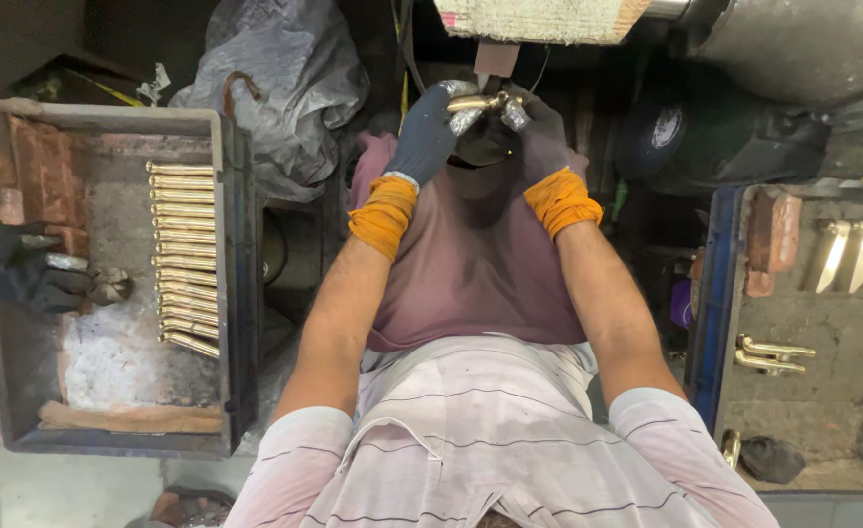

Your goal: The person sits on the floor and repeatedly polishes brass-colored metal parts using a bench grinder. They pick up each part, press it against the spinning wheel, rotate it to polish different sides, and place it back into a tray.

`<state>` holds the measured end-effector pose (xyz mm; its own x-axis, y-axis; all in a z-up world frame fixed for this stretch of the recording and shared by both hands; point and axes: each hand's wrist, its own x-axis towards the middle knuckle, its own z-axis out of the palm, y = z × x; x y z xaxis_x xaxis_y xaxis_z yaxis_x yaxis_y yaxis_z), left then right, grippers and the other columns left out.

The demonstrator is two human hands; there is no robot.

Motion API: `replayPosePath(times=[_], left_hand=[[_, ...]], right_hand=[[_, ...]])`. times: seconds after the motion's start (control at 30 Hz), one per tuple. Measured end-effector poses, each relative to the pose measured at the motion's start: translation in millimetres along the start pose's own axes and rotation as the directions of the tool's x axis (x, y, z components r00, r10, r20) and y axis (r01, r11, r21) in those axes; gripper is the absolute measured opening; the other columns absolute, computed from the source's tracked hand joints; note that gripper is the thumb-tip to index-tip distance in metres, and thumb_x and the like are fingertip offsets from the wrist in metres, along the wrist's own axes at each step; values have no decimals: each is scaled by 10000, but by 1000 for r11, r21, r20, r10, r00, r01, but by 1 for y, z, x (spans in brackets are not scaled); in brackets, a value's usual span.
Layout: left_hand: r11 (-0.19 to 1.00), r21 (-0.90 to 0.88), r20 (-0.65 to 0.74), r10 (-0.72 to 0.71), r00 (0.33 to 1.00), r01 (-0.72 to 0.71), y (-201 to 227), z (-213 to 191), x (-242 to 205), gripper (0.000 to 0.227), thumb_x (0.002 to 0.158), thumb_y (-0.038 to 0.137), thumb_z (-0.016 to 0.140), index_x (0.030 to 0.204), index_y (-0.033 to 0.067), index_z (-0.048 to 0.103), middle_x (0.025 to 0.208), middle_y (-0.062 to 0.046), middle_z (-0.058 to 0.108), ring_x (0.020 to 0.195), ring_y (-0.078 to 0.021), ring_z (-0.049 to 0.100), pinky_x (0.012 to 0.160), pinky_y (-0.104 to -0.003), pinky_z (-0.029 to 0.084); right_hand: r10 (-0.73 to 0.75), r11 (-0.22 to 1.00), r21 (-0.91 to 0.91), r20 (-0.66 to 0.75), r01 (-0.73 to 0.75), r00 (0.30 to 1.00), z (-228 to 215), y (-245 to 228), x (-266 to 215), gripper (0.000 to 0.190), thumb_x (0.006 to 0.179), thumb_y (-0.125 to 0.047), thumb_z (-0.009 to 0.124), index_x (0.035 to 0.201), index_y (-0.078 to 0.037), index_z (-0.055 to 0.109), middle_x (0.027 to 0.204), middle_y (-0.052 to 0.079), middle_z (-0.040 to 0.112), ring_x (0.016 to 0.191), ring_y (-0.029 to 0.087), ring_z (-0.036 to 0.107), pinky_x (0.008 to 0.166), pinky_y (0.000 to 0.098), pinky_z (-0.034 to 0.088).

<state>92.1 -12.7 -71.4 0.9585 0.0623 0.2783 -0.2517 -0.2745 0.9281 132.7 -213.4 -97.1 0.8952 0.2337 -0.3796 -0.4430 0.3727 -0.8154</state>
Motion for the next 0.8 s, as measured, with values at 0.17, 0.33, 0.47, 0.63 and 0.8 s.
replayPosePath(times=[0.17, 0.33, 0.47, 0.63, 0.8], left_hand=[[999, 46, -7, -29, 1000, 29, 2, -2, 1, 296, 917, 100, 781, 1193, 51, 686, 1150, -119, 740, 1051, -262, 737, 906, -341, 582], [996, 76, 4, -49, 999, 48, 12, -5, 4, 268, 932, 112, 771, 1177, 46, 686, 1121, -120, 745, 1031, -268, 740, 885, -344, 582], [995, 24, 7, -92, 996, 92, 18, -6, 4, 245, 933, 126, 755, 1158, 50, 692, 1100, -119, 751, 1007, -264, 748, 871, -341, 584], [990, 43, -9, -137, 991, 137, 13, -3, 5, 209, 966, 162, 733, 1138, 49, 696, 1071, -136, 756, 981, -269, 734, 845, -344, 570], [985, 69, -55, -154, 987, 158, 9, 2, 11, 171, 984, 177, 702, 1103, 55, 701, 970, -133, 758, 869, -266, 733, 773, -359, 562]], right_hand=[[-23, 1000, -4, -1, 23, 1000, 2, -1, -2, 296, 999, -93, 670, 1280, 2, 661, 1025, 67, 720, 855, 149, 694, 797, 311, 621], [20, 1000, 18, -25, -20, 999, 4, 1, 0, 282, 1003, -101, 683, 1263, 8, 673, 1001, 75, 718, 847, 161, 698, 787, 313, 617], [38, 999, 27, -50, -37, 998, 8, -2, -4, 251, 1010, -90, 659, 1237, 15, 677, 989, 87, 716, 840, 174, 703, 781, 323, 622], [56, 998, 8, -74, -55, 996, 11, -12, -17, 269, 990, -35, 587, 1246, -23, 669, 1050, 57, 723, 899, 158, 706, 826, 320, 634], [24, 1000, -12, -49, -25, 998, 19, -26, -32, 260, 1018, -35, 580, 1259, 3, 669, 1048, 65, 719, 880, 155, 682, 814, 317, 609]])
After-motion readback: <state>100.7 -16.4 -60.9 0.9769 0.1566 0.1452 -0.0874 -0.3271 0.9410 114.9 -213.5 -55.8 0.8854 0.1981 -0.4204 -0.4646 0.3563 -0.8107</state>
